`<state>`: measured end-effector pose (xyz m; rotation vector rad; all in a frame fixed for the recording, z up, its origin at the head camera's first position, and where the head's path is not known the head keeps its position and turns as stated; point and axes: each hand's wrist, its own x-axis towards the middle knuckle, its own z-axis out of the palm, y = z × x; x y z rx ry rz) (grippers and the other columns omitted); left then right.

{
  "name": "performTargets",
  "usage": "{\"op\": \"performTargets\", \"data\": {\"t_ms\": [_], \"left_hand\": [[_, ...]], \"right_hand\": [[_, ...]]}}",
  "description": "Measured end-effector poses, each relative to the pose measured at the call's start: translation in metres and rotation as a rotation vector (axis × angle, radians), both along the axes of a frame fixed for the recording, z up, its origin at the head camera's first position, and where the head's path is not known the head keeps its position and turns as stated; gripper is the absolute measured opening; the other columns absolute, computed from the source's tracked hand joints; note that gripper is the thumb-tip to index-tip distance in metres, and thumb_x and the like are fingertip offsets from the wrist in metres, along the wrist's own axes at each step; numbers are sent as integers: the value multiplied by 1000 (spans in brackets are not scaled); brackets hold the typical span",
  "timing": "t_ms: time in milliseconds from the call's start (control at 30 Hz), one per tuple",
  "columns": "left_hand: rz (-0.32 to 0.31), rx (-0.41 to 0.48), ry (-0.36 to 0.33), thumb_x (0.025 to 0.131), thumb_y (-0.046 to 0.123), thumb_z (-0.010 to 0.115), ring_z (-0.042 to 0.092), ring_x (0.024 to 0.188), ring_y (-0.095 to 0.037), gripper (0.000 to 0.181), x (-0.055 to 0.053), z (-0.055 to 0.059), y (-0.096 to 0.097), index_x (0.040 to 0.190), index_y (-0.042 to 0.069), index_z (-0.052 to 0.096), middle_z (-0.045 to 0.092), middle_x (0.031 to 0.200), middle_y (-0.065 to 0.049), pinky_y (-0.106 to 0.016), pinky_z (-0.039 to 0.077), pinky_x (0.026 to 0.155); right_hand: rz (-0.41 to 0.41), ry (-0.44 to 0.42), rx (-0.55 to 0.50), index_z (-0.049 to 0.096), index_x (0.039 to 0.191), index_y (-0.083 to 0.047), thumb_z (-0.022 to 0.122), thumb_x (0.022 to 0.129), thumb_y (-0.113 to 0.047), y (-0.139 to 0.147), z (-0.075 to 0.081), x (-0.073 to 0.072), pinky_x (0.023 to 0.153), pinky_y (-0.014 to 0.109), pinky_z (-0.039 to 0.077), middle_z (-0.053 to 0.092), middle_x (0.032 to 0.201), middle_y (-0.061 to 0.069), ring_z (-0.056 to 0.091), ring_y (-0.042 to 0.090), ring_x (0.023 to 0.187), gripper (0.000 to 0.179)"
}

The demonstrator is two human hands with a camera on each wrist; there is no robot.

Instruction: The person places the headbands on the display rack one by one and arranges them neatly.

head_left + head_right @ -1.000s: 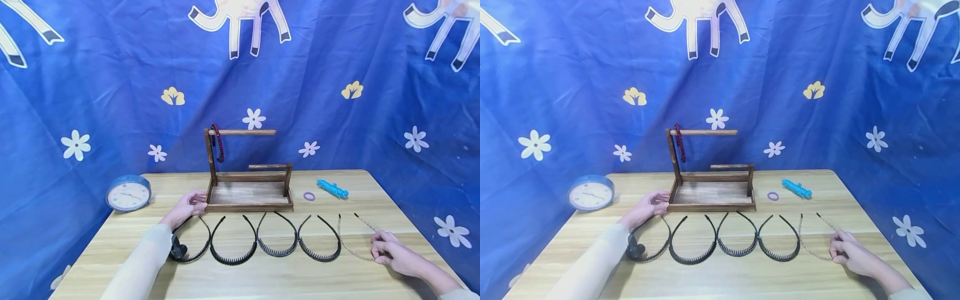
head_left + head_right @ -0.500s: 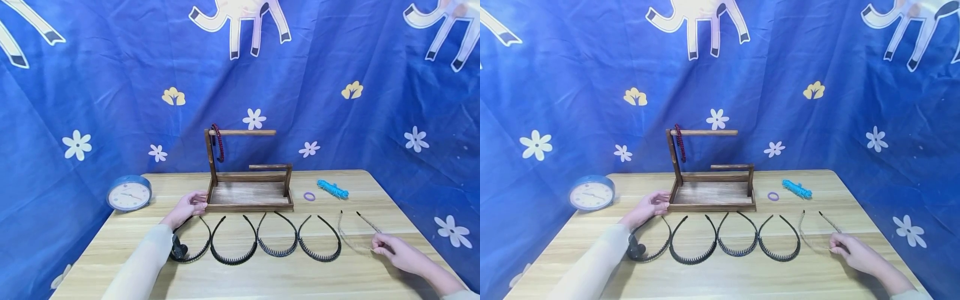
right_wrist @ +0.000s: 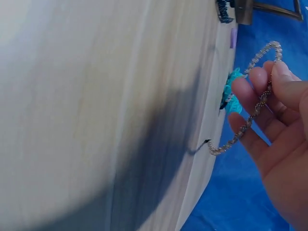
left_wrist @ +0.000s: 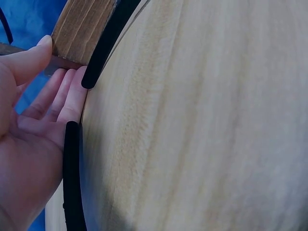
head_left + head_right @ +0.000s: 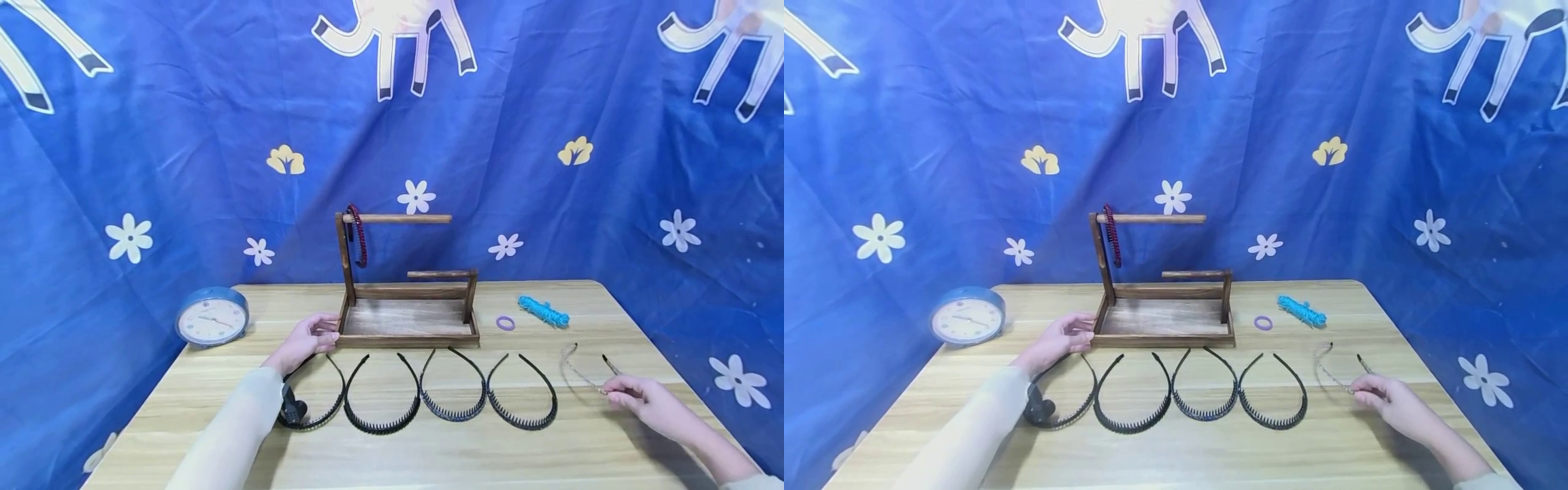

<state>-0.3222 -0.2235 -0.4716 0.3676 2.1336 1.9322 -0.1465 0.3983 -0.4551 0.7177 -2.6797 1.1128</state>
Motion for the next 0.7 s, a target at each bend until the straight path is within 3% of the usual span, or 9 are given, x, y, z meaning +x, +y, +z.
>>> {"op": "performTargets", "data": {"t_ms": [333,533,700], "left_hand": [[3,5,-13,88,0,61,57,98,-29,54,0,0,1,135,-6,37,42,123,-31,-43,52,87],[3,6,-18,88,-1,60,56,100,-32,53,0,1,1,136,-6,36,41,124,-31,-44,51,88],[-9,18,-17,89,-1,58,54,102,-34,54,1,3,2,137,-7,34,39,126,-32,-46,50,89]], "right_hand": [[29,-182,-246,54,101,3,48,93,4,-11,21,-1,67,26,55,63,84,10,64,18,77,9],[66,-311,-473,51,103,1,40,97,3,-14,35,-8,67,33,57,62,84,10,64,21,77,12],[118,-367,-729,54,105,-5,38,98,3,-19,48,-15,71,35,57,64,85,6,65,20,78,19]]}}
